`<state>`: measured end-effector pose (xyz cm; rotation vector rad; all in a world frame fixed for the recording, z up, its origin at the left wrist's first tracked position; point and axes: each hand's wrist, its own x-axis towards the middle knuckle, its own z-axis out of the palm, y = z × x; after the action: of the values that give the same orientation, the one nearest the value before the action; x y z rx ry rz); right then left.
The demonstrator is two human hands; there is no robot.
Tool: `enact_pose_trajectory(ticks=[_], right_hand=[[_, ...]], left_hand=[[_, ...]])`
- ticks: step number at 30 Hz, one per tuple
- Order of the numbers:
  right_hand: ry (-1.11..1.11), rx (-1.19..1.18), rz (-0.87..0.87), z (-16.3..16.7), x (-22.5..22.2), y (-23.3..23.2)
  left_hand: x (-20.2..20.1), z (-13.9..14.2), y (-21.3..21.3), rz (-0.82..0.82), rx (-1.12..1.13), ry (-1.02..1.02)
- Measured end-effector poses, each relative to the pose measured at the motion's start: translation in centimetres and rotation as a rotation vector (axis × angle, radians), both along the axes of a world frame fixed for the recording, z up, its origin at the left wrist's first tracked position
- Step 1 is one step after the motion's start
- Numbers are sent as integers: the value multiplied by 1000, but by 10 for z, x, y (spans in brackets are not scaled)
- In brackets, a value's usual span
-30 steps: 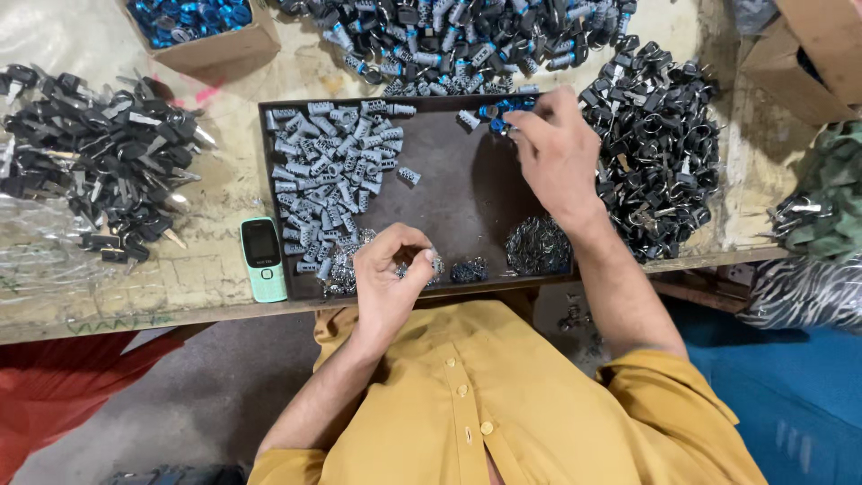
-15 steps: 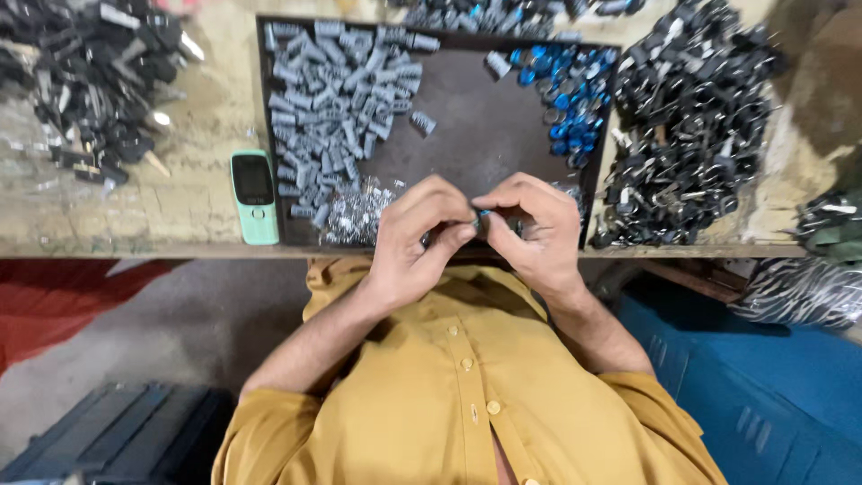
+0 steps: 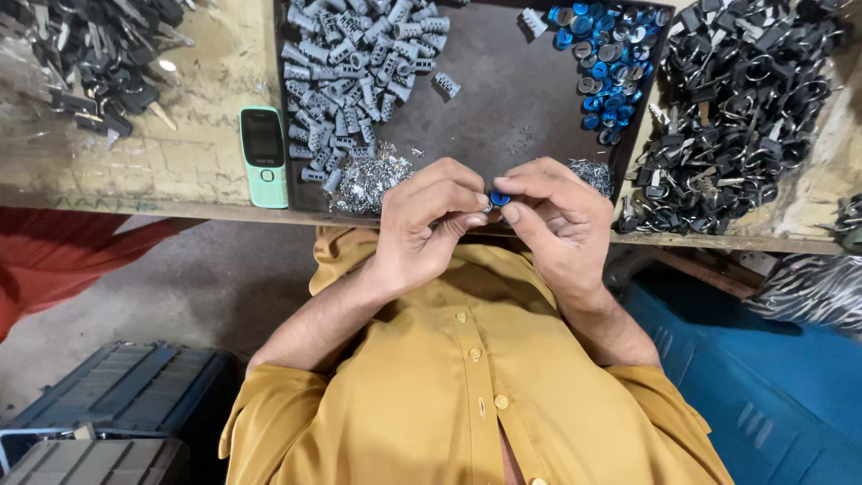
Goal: The person picks small grey key-head components and blue caps from a tray on the workbench and presses them together by hand, setting each assembled piece aside and repeating the fit with many parts.
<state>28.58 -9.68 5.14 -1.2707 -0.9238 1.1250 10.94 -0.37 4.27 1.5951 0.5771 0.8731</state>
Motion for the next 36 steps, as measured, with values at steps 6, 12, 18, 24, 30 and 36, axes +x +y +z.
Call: enact_pose_trajectory(ticks=[6,12,18,24,30,36], right_hand=[[26,16,-22,2,-2,-1],[-128,18,10,1,-3,-3],[-190,43,-80,1,-4,-2],[70,-22,-97,1,-4,-2],[155,-28,-89,2,-6,0],[-114,-5,-6,9,-5,-2]], left_hand=[[0,4,2,-23,-32,-35],[-5,16,9,-37,-48,3],[-1,20,17,-119,-67,-69],[-5,16,15,-156,-115,-65],[-6,7,11,-123,0,-53],[-8,1,8,-91,-12,-37]])
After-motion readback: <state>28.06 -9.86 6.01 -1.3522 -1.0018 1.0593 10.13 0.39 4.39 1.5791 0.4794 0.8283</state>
